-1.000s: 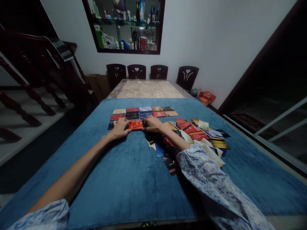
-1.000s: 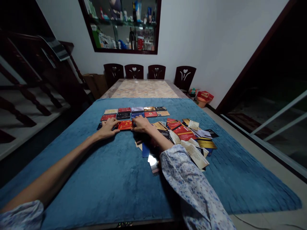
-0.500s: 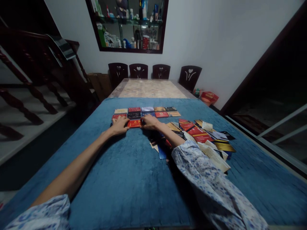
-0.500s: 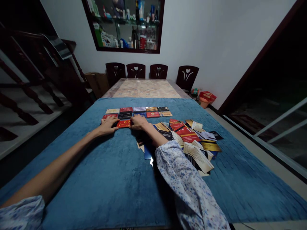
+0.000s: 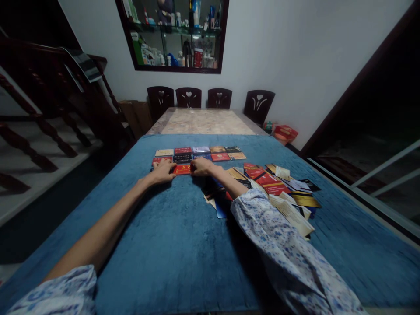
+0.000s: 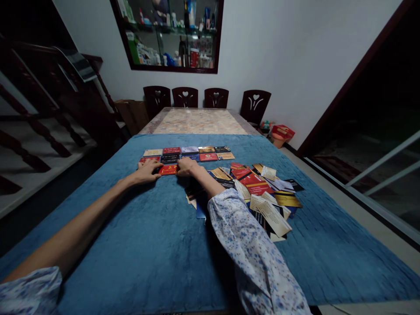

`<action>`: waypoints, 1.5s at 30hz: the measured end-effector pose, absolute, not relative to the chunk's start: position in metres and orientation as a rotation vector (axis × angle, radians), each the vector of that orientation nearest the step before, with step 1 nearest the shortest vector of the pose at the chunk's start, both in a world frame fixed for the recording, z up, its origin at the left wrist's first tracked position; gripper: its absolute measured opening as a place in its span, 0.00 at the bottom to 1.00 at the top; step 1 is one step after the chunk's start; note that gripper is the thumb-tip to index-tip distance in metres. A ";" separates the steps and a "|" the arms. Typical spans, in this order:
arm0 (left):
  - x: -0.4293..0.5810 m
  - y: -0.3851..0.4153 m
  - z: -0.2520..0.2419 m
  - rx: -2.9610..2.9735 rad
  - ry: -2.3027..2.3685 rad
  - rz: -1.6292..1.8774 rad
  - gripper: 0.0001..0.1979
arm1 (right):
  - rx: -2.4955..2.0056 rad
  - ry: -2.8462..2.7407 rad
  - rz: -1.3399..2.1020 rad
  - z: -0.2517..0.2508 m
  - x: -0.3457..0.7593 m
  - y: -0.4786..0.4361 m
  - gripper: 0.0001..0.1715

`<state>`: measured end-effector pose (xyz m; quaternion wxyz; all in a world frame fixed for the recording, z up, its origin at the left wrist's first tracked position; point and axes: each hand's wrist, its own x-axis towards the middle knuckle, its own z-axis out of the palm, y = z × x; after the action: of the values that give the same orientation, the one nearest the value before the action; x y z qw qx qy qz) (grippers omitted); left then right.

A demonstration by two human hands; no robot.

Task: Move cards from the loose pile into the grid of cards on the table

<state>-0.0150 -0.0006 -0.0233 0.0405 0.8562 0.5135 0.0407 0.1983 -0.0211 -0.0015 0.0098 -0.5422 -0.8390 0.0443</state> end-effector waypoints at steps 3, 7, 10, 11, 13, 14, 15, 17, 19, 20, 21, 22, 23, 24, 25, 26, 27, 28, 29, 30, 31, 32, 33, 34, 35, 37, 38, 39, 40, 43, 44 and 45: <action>-0.014 -0.002 -0.022 2.623 1.571 0.117 0.24 | -1.686 -2.612 0.142 -0.002 0.198 -0.021 0.22; -0.014 -0.002 -0.022 2.646 1.550 0.099 0.23 | -1.691 -2.613 0.154 -0.001 0.197 -0.022 0.19; -0.014 -0.001 -0.023 2.656 1.539 0.116 0.22 | -1.708 -2.609 0.144 0.000 0.196 -0.022 0.18; -0.014 -0.001 -0.023 2.658 1.539 0.126 0.22 | -1.711 -2.607 0.140 0.000 0.195 -0.022 0.18; -0.012 -0.002 -0.023 2.658 1.544 0.132 0.22 | -1.719 -2.604 0.147 -0.001 0.195 -0.022 0.18; -0.012 -0.002 -0.022 2.657 1.546 0.128 0.22 | -1.721 -2.601 0.155 -0.001 0.195 -0.022 0.18; -0.011 -0.002 -0.022 2.655 1.549 0.123 0.23 | -1.720 -2.600 0.163 -0.001 0.195 -0.021 0.18; -0.011 -0.002 -0.022 2.650 1.553 0.128 0.23 | -1.718 -2.597 0.171 -0.002 0.195 -0.020 0.18; -0.012 -0.001 -0.023 2.647 1.553 0.150 0.23 | -1.706 -2.598 0.165 -0.003 0.196 -0.020 0.18; -0.013 -0.001 -0.024 2.648 1.551 0.162 0.23 | -1.700 -2.599 0.159 -0.003 0.196 -0.020 0.18; -0.013 -0.001 -0.025 2.652 1.547 0.171 0.23 | -1.696 -2.600 0.153 -0.004 0.196 -0.019 0.18; -0.014 -0.001 -0.025 2.659 1.545 0.180 0.23 | -1.692 -2.600 0.148 -0.004 0.197 -0.019 0.18; -0.014 -0.001 -0.025 2.667 1.542 0.187 0.23 | -1.690 -2.601 0.143 -0.004 0.197 -0.020 0.18; -0.014 -0.002 -0.026 2.676 1.539 0.190 0.22 | -1.688 -2.602 0.137 -0.004 0.197 -0.020 0.18; -0.014 -0.003 -0.026 2.688 1.535 0.190 0.22 | -1.685 -2.607 0.130 -0.004 0.197 -0.020 0.18; -0.014 -0.004 -0.026 2.703 1.532 0.189 0.21 | -1.679 -2.613 0.119 -0.004 0.197 -0.021 0.19; -0.014 -0.006 -0.026 2.720 1.528 0.189 0.20 | -1.672 -2.621 0.106 -0.004 0.198 -0.021 0.19; -0.014 -0.007 -0.025 2.739 1.523 0.194 0.19 | -1.662 -2.630 0.093 -0.004 0.198 -0.022 0.19; -0.014 -0.009 -0.025 2.756 1.516 0.207 0.18 | -1.650 -2.637 0.084 -0.004 0.198 -0.023 0.19; -0.014 -0.011 -0.025 2.772 1.509 0.228 0.17 | -1.640 -2.643 0.077 -0.003 0.199 -0.024 0.18; -0.014 -0.013 -0.025 2.785 1.500 0.255 0.16 | -1.631 -2.645 0.071 -0.003 0.200 -0.025 0.18; -0.014 -0.015 -0.025 2.795 1.488 0.283 0.15 | -1.624 -2.644 0.066 -0.002 0.201 -0.026 0.18; -0.014 -0.017 -0.024 2.803 1.474 0.310 0.15 | -1.618 -2.641 0.061 -0.002 0.202 -0.028 0.18; -0.014 -0.019 -0.024 2.808 1.462 0.335 0.16 | -1.611 -2.634 0.055 -0.001 0.204 -0.029 0.18; -0.014 -0.021 -0.024 2.814 1.450 0.357 0.16 | -1.604 -2.625 0.051 0.000 0.206 -0.031 0.18; -0.013 -0.026 -0.023 2.827 1.431 0.395 0.17 | -1.589 -2.609 0.051 0.002 0.211 -0.036 0.18; -0.012 -0.029 -0.022 2.836 1.427 0.411 0.16 | -1.584 -2.602 0.052 0.003 0.214 -0.038 0.19; -0.010 -0.031 -0.021 2.847 1.426 0.428 0.16 | -1.580 -2.596 0.048 0.004 0.217 -0.040 0.19; -0.009 -0.034 -0.021 2.859 1.427 0.445 0.16 | -1.575 -2.590 0.042 0.005 0.220 -0.043 0.20; -0.003 -0.042 -0.020 2.884 1.423 0.495 0.16 | -1.546 -2.564 0.015 0.008 0.232 -0.052 0.22; -0.001 -0.045 -0.021 2.887 1.419 0.511 0.16 | -1.545 -2.547 0.004 0.009 0.236 -0.056 0.21; 0.001 -0.047 -0.021 2.887 1.413 0.525 0.16 | -1.539 -2.542 -0.003 0.010 0.240 -0.060 0.20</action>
<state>0.0015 -0.0471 -0.0207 -0.0576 0.8850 0.4330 0.1610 0.2403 -0.0595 0.0096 0.0851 -0.5161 -0.8523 -0.0012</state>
